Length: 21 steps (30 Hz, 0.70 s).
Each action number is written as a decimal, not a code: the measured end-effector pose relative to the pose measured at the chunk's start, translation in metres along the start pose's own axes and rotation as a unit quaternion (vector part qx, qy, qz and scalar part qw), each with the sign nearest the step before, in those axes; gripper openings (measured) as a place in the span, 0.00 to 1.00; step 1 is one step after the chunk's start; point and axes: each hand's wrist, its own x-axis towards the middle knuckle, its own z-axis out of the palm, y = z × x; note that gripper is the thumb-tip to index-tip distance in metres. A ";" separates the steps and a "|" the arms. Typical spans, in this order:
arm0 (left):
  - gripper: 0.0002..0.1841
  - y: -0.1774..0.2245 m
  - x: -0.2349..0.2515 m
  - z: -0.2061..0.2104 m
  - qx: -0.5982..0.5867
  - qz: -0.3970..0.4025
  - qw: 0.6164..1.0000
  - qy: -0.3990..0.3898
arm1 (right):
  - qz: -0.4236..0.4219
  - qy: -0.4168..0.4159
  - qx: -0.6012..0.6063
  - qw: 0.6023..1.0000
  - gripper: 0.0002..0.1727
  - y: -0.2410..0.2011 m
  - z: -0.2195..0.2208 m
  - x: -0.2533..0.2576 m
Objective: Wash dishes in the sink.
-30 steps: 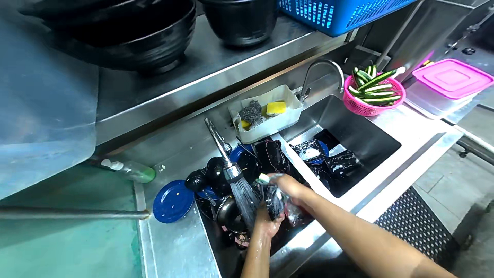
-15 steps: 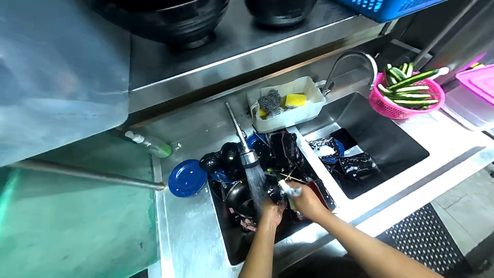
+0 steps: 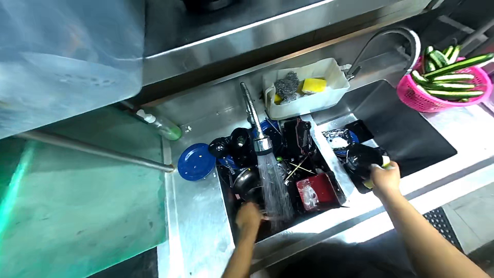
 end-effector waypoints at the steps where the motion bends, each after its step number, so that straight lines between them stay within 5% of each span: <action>1: 0.25 -0.014 0.009 0.006 0.066 -0.012 0.998 0.009 | 0.044 0.013 0.024 0.999 0.30 0.012 -0.004 0.012; 6: 0.34 -0.032 0.052 0.035 0.279 0.024 0.958 0.057 | 0.146 0.005 -0.064 0.987 0.28 0.054 -0.004 0.061; 16: 0.29 -0.046 0.071 0.055 0.311 0.050 0.944 0.094 | 0.105 -0.084 0.074 0.988 0.25 0.045 -0.001 0.051; 21: 0.27 -0.027 0.040 0.012 0.205 0.041 0.978 -0.010 | 0.101 -0.072 0.103 0.987 0.22 0.031 -0.005 0.024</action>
